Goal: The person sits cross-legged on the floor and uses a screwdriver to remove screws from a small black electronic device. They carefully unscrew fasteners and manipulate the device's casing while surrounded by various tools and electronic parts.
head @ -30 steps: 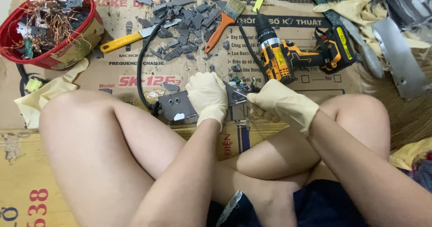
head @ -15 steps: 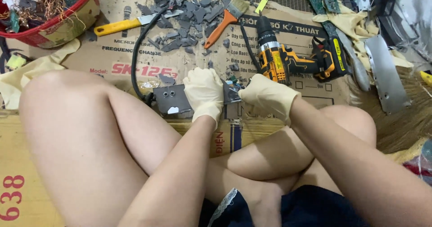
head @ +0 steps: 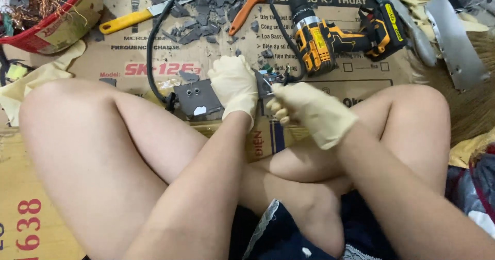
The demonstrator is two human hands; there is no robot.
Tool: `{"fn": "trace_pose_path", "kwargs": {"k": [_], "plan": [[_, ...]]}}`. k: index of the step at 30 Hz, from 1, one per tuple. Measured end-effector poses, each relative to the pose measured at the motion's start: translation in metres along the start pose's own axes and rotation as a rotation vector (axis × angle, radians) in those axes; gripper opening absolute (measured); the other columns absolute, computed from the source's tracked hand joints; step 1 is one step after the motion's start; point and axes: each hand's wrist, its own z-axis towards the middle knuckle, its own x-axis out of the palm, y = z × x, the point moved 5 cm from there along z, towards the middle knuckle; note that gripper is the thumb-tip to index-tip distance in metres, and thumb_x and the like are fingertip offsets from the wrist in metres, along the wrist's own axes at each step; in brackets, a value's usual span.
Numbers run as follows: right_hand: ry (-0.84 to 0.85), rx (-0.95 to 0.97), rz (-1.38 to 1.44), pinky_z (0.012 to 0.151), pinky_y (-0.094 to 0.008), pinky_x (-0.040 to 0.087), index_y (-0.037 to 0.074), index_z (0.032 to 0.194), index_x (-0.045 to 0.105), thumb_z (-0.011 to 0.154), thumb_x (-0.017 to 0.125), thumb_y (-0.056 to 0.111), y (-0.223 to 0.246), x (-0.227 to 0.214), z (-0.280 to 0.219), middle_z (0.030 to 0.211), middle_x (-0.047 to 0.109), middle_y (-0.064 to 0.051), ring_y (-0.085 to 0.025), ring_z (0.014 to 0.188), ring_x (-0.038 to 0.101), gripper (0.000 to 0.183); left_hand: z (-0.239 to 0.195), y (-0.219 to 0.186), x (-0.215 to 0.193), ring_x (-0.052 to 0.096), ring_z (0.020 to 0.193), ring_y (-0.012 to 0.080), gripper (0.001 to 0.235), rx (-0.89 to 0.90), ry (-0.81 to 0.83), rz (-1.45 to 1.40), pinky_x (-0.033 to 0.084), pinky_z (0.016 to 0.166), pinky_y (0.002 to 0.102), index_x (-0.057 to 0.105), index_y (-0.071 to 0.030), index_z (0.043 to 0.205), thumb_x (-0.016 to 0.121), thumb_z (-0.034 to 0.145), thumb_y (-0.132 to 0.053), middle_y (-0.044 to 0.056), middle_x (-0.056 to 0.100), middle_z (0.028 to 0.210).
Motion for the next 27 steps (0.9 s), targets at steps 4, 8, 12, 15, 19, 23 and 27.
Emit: {"fn": "trace_pose_path", "kwargs": {"k": [4, 8, 12, 15, 19, 23, 27], "plan": [[0.097, 0.104, 0.318, 0.045, -0.002, 0.021, -0.004, 0.087, 0.044, 0.105, 0.041, 0.015, 0.012, -0.017, -0.041, 0.073, 0.023, 0.008, 0.006, 0.044, 0.031, 0.026, 0.002, -0.005, -0.018, 0.056, 0.075, 0.0274, 0.026, 0.012, 0.010, -0.017, 0.042, 0.072, 0.046, 0.063, -0.015, 0.071, 0.058, 0.090, -0.031, 0.006, 0.058, 0.075], [0.168, 0.060, 0.456, 0.037, -0.009, 0.019, 0.012, 0.084, 0.038, 0.101, 0.049, 0.015, -0.009, -0.014, 0.001, 0.071, 0.024, 0.013, 0.005, 0.041, 0.028, 0.020, 0.001, -0.006, -0.011, 0.057, 0.076, 0.0269, 0.026, -0.013, 0.039, -0.022, 0.043, 0.072, 0.046, 0.062, -0.015, 0.074, 0.056, 0.092, -0.032, 0.006, 0.056, 0.076], [-0.184, -0.332, 0.354, 0.053, -0.027, 0.044, -0.002, 0.078, 0.068, 0.094, 0.060, 0.018, -0.025, 0.008, 0.006, 0.071, 0.064, -0.009, -0.017, 0.057, 0.055, 0.027, 0.004, -0.015, -0.004, 0.057, 0.077, 0.0261, 0.023, -0.001, 0.062, -0.029, 0.043, 0.071, 0.046, 0.062, -0.018, 0.072, 0.057, 0.091, -0.031, 0.004, 0.055, 0.074], [-0.262, -0.325, 0.288, 0.055, -0.028, 0.045, 0.000, 0.077, 0.070, 0.093, 0.060, 0.020, -0.007, 0.044, 0.035, 0.070, 0.065, -0.009, -0.019, 0.059, 0.057, 0.027, 0.002, -0.002, -0.006, 0.057, 0.077, 0.0255, 0.022, 0.005, 0.077, -0.010, 0.044, 0.070, 0.047, 0.061, -0.020, 0.070, 0.058, 0.090, -0.030, 0.002, 0.055, 0.073], [-0.420, -0.323, 0.186, 0.058, -0.030, 0.047, 0.004, 0.076, 0.072, 0.091, 0.059, 0.023, -0.012, 0.053, 0.055, 0.068, 0.067, -0.009, -0.022, 0.062, 0.061, 0.027, 0.000, -0.002, -0.013, 0.057, 0.076, 0.0230, 0.022, -0.005, 0.063, -0.025, 0.044, 0.071, 0.044, 0.061, -0.020, 0.070, 0.057, 0.090, -0.031, 0.001, 0.054, 0.072], [-0.672, -0.320, 0.059, 0.062, -0.033, 0.049, 0.009, 0.074, 0.075, 0.088, 0.059, 0.027, -0.039, 0.030, 0.059, 0.066, 0.069, -0.009, -0.027, 0.066, 0.066, 0.028, 0.002, -0.006, -0.009, 0.058, 0.078, 0.0271, 0.025, -0.009, 0.037, -0.019, 0.044, 0.074, 0.047, 0.062, -0.017, 0.073, 0.055, 0.092, -0.031, 0.005, 0.056, 0.074], [-0.891, -0.323, -0.057, 0.066, -0.036, 0.052, 0.015, 0.072, 0.079, 0.086, 0.059, 0.031, -0.068, 0.039, 0.064, 0.064, 0.071, -0.009, -0.032, 0.070, 0.071, 0.029, 0.002, -0.002, -0.008, 0.058, 0.077, 0.0261, 0.025, -0.034, 0.064, 0.010, 0.044, 0.075, 0.046, 0.064, -0.016, 0.076, 0.056, 0.092, -0.034, 0.004, 0.057, 0.075]]}}
